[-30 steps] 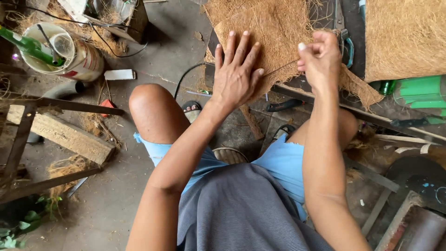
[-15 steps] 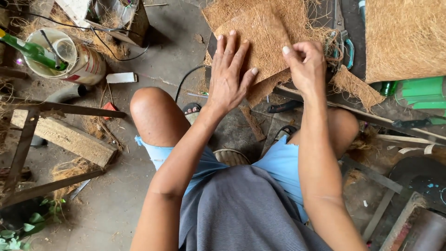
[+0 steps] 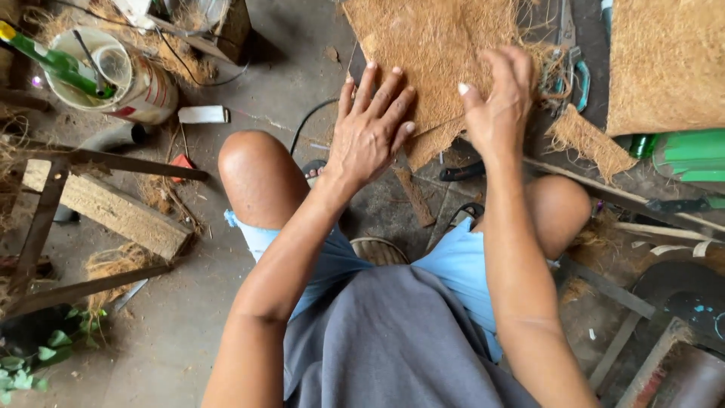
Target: The person folds a rectangular piece of coir matting in half, aligns the edges, and presses the seam flat. They then use a hammer to tap along the folded edge to compact it, and finally fold the piece again to form a smaller rectangle.
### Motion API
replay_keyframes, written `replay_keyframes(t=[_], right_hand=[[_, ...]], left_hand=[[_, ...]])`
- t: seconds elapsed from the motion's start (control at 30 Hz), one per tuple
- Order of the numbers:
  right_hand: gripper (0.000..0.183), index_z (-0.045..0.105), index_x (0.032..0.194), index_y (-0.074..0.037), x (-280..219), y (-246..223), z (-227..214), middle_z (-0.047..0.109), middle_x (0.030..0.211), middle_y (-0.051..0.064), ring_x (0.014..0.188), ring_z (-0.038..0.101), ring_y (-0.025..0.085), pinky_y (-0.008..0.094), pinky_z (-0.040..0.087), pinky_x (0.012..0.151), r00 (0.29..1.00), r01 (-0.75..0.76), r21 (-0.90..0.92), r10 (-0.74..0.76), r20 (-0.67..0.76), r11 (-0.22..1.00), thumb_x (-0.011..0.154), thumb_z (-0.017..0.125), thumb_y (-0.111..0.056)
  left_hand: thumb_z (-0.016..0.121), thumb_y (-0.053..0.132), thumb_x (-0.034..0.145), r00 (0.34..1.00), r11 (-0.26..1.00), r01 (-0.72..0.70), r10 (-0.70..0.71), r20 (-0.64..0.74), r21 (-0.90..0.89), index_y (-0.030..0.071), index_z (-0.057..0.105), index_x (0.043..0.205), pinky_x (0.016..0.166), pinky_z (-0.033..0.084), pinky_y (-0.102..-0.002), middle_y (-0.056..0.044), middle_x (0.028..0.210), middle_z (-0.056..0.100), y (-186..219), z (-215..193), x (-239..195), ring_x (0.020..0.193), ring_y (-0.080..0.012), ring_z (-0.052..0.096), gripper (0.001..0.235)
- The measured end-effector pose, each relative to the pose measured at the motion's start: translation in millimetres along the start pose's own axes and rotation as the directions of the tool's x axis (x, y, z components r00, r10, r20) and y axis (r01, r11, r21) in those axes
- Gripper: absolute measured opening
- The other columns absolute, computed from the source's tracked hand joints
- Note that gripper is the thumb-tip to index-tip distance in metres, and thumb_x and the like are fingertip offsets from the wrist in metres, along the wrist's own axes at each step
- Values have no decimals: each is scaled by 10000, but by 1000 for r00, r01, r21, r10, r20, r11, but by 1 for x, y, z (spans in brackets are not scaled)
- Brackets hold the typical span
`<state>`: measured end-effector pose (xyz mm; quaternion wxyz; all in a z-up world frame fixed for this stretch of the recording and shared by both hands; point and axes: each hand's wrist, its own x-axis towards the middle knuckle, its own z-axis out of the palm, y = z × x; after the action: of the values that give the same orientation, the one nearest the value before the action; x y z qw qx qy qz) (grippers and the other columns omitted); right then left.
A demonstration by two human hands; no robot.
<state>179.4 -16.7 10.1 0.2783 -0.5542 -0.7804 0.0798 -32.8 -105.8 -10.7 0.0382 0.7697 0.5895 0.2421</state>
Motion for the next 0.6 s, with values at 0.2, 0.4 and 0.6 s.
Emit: replay_keyframes(t=[0.2, 0.4, 0.6], right_hand=[[384, 561, 1405, -68, -17, 3, 17, 420, 1519, 183, 1424, 269, 390, 582, 194, 1159, 948, 120, 8, -117, 296, 993, 1043, 536, -193], [384, 560, 1408, -45, -19, 6, 19, 453, 1500, 196, 1423, 286, 399, 597, 197, 1159, 958, 170, 57, -179, 222, 984, 1056, 575, -197], [471, 530, 1435, -89, -26, 4, 12, 296, 1567, 173, 1448, 194, 388, 610, 202, 1175, 984, -59, 4, 58, 169, 998, 1028, 598, -315]], left_hand=[[464, 442, 1065, 998, 1000, -9, 9, -58, -2, 141, 567, 1421, 1147, 241, -591, -98, 1534, 430, -1, 2, 0, 1451, -363, 278, 477], [422, 367, 1054, 987, 946, 69, -111, -116, -317, 135, 547, 1382, 1174, 210, -603, -137, 1446, 535, -5, -26, 39, 1415, -327, 385, 422], [629, 54, 919, 982, 903, 105, -159, -97, -416, -20, 601, 1140, 829, 558, -476, -173, 1149, 657, -39, -15, 71, 1002, -336, 661, 235]])
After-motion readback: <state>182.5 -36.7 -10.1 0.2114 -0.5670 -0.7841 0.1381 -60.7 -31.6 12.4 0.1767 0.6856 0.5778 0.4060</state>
